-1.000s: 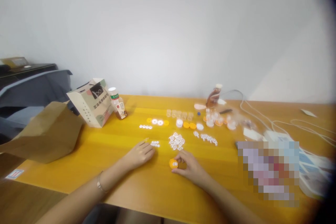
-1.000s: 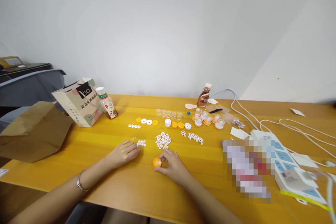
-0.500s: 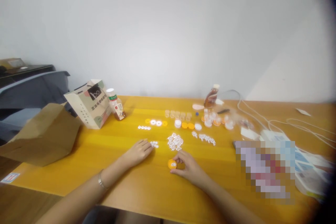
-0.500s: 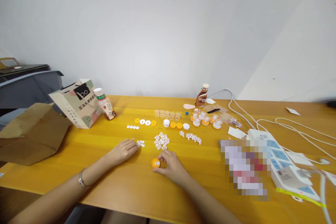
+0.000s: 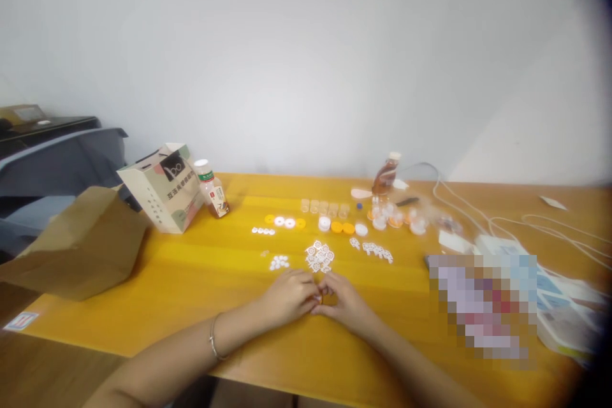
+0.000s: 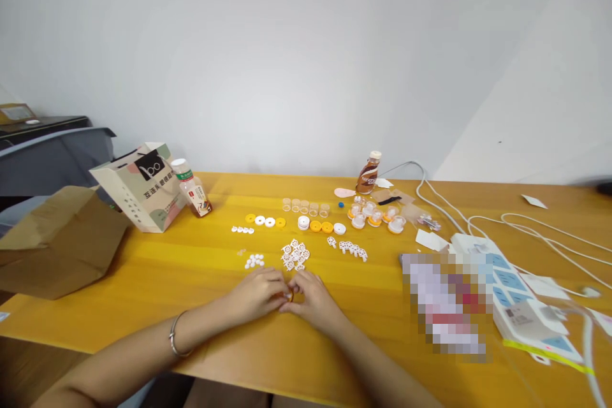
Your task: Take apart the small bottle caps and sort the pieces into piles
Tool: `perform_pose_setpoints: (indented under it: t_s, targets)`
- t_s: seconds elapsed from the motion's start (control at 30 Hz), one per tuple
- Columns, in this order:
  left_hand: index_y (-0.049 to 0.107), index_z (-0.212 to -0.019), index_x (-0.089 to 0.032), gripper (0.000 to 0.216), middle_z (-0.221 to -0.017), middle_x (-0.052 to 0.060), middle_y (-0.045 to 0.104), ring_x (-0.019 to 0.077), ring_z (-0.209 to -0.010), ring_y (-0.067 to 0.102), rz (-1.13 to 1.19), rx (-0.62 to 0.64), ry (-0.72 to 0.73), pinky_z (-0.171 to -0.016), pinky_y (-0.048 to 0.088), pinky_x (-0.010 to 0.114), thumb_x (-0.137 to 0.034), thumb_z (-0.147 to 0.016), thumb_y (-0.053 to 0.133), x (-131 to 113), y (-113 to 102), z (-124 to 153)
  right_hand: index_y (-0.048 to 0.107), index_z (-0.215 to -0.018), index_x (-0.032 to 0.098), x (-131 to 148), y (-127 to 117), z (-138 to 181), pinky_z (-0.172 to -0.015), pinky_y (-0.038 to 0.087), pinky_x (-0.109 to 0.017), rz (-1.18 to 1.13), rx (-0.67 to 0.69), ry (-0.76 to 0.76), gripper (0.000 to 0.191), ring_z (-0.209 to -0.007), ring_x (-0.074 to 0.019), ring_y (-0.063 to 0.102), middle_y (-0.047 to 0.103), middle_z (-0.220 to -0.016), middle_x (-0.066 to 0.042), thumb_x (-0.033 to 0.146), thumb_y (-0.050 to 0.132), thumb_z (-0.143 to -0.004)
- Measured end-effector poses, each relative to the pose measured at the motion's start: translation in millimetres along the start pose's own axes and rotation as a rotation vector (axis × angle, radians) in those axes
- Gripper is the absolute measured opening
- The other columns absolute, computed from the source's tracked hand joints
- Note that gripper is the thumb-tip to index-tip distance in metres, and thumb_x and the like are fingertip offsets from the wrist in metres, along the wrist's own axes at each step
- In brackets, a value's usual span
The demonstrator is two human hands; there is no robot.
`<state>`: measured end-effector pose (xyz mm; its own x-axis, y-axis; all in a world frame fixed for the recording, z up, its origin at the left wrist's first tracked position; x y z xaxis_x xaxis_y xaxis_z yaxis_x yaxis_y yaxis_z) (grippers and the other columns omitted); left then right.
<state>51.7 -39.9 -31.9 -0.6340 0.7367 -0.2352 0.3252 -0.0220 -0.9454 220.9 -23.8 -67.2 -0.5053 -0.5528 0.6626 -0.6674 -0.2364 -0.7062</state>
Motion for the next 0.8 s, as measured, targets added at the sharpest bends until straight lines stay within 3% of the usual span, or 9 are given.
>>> perform_pose_setpoints:
  t_s: [0.2, 0.37, 0.57, 0.7, 0.8]
  targets:
    - [0.062, -0.085, -0.018, 0.012, -0.081, 0.001, 0.061, 0.0167, -0.076, 0.057, -0.163, 0.036, -0.074, -0.065, 0.038, 0.027, -0.029, -0.084, 0.056, -6.4, 7.6, -6.6, 0.050, -0.069, 0.021, 0.2, 0.9, 0.3, -0.065, 0.039, -0.029, -0.012, 0.009, 0.018, 0.029, -0.072, -0.0172, 0.050, 0.053, -0.073, 0.001, 0.032, 0.075, -0.063]
    - [0.060, -0.081, -0.015, 0.015, -0.075, 0.003, 0.060, 0.0168, -0.073, 0.056, -0.296, -0.007, 0.045, -0.065, 0.035, 0.029, -0.026, -0.087, 0.052, -7.3, 11.2, -3.5, 0.046, -0.068, 0.020, 2.0, -0.2, 0.4, -0.065, 0.038, -0.028, -0.011, 0.008, 0.020, 0.024, -0.070, -0.0160, 0.049, 0.052, -0.072, 0.002, 0.015, 0.069, -0.064]
    - [0.058, -0.073, -0.015, 0.021, -0.069, 0.002, 0.059, 0.0143, -0.064, 0.053, -0.353, -0.108, 0.154, -0.061, 0.031, 0.029, -0.025, -0.089, 0.049, -2.1, 19.3, -3.6, 0.045, -0.067, 0.020, -1.5, 2.0, 0.4, -0.064, 0.037, -0.027, -0.010, 0.000, 0.003, 0.023, -0.069, -0.0157, 0.049, 0.052, -0.071, 0.002, 0.013, 0.066, -0.064]
    - [0.058, -0.075, -0.016, 0.024, -0.066, 0.001, 0.058, 0.0129, -0.064, 0.052, -0.315, -0.224, 0.201, -0.063, 0.030, 0.028, -0.025, -0.091, 0.042, 3.8, 8.9, 0.5, 0.049, -0.070, 0.020, -1.2, 1.2, 0.8, -0.065, 0.038, -0.028, -0.014, 0.006, 0.014, 0.021, -0.070, -0.0162, 0.049, 0.053, -0.073, 0.001, 0.021, 0.070, -0.066]
    - [0.058, -0.078, -0.016, 0.022, -0.069, 0.001, 0.059, 0.0129, -0.067, 0.052, -0.335, -0.327, 0.170, -0.066, 0.030, 0.028, -0.023, -0.091, 0.042, 23.3, -9.8, 12.5, 0.054, -0.076, 0.020, 2.1, -1.9, 0.9, -0.068, 0.039, -0.030, -0.032, 0.024, 0.031, 0.026, -0.073, -0.0175, 0.051, 0.055, -0.076, 0.000, 0.034, 0.074, -0.065]
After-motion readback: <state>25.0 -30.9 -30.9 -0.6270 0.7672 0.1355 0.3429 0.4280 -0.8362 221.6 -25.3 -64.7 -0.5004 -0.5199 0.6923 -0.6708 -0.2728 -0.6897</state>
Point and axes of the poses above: each hand's wrist, its own z-axis away from the middle knuckle, its own y-axis out of the palm, x = y × z, the point moved 1 cm from there along -z, towards the middle knuckle
